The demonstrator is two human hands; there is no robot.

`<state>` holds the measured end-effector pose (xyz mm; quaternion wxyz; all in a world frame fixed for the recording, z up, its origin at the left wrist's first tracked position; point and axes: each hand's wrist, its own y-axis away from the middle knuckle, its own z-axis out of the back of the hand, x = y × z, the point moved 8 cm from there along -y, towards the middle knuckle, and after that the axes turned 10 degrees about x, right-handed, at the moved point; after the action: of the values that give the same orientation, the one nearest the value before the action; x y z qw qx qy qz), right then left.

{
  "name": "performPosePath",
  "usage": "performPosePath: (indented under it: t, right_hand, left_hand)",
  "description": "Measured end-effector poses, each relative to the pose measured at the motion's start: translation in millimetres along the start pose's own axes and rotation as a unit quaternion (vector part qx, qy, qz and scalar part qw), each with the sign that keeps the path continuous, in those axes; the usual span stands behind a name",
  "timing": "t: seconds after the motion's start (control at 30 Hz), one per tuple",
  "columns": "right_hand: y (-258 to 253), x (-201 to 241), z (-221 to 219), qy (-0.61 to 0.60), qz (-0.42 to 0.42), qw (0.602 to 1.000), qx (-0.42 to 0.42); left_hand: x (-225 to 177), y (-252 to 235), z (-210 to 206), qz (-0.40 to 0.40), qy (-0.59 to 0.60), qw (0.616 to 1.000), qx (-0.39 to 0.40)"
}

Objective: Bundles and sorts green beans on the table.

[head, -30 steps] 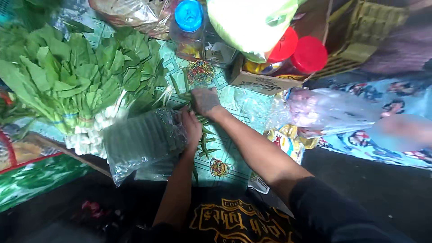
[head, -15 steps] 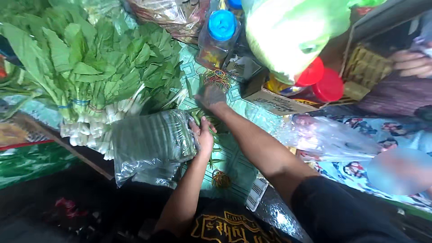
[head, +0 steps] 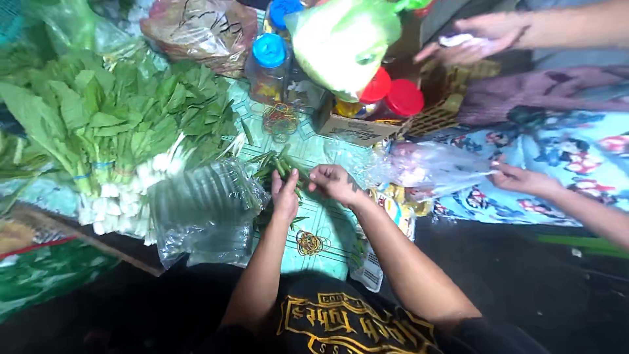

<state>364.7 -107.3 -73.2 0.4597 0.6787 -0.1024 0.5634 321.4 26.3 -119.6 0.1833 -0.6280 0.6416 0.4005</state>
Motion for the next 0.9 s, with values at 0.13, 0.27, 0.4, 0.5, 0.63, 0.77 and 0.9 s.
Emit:
performPosePath:
  t: [0.13, 0.27, 0.4, 0.5, 0.63, 0.77, 0.9]
  right_hand:
    - [27, -13, -22, 0.130, 0.038, 0.990, 0.025]
    - [21, -10, -2, 0.224, 0.053, 0.972, -0.042]
    - [3, -28, 12, 0.345, 0.020, 0.938, -0.031]
    - [6, -49, -20, 0.375, 0.048, 0.925, 0.040]
    - [5, -84, -50, 0.401, 0.051, 0.914, -0.027]
    - [4, -79, -53, 0.413, 0.119, 0.902, -0.039]
    - [19, -55, -36, 0.394, 0.141, 0.908, -0.006]
  left_hand:
    - [2, 13, -7, -0.007, -0.015, 0.999, -0.032]
    - [-5, 30, 3, 0.023, -0.025, 0.998, -0.057]
    - [-19, 69, 19, 0.078, -0.098, 0.992, -0.020]
    - [-14, 100, 45, 0.107, -0.167, 0.980, 0.012]
    - [4, 134, 71, 0.142, -0.185, 0.972, 0.021]
    - [-1, 138, 64, 0.123, -0.242, 0.962, 0.021]
    - [-23, 126, 49, 0.061, -0.304, 0.950, 0.030]
